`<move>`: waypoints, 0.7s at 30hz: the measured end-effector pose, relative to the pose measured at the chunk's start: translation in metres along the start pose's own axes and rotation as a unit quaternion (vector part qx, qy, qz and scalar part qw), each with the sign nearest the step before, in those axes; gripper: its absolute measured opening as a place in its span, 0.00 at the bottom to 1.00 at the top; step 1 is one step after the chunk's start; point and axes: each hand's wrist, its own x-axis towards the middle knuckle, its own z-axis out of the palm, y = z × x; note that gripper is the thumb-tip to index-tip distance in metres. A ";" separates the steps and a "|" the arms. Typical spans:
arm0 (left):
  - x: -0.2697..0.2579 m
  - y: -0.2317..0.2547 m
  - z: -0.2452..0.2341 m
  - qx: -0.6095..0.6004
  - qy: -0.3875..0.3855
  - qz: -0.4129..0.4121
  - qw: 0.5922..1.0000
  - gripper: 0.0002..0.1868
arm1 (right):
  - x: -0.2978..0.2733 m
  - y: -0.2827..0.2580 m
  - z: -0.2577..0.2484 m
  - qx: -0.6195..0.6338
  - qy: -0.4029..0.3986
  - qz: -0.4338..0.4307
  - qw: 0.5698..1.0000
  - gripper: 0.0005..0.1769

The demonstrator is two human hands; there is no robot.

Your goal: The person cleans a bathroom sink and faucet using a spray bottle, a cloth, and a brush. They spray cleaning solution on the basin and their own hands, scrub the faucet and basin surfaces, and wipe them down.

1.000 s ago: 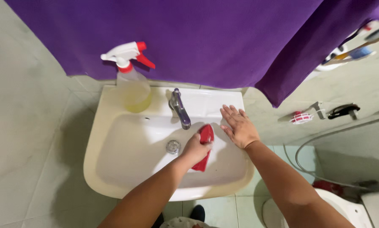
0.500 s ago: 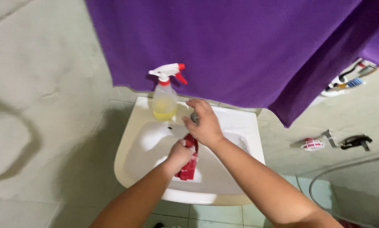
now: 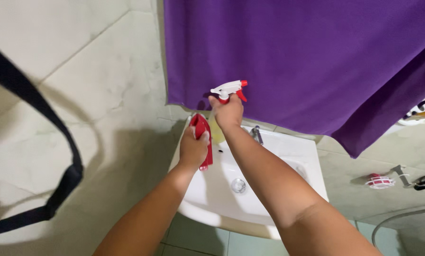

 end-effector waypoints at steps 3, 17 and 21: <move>0.019 0.006 -0.007 -0.041 0.013 0.040 0.998 0.12 | 0.000 0.006 0.009 0.028 0.040 0.016 0.999 0.23; 0.002 0.077 0.023 0.015 -0.054 0.198 0.979 0.16 | -0.052 -0.002 -0.097 0.008 0.130 -0.130 0.983 0.15; -0.022 0.095 0.079 0.038 -0.091 0.266 0.959 0.17 | -0.061 0.007 -0.157 0.027 0.175 -0.088 0.980 0.16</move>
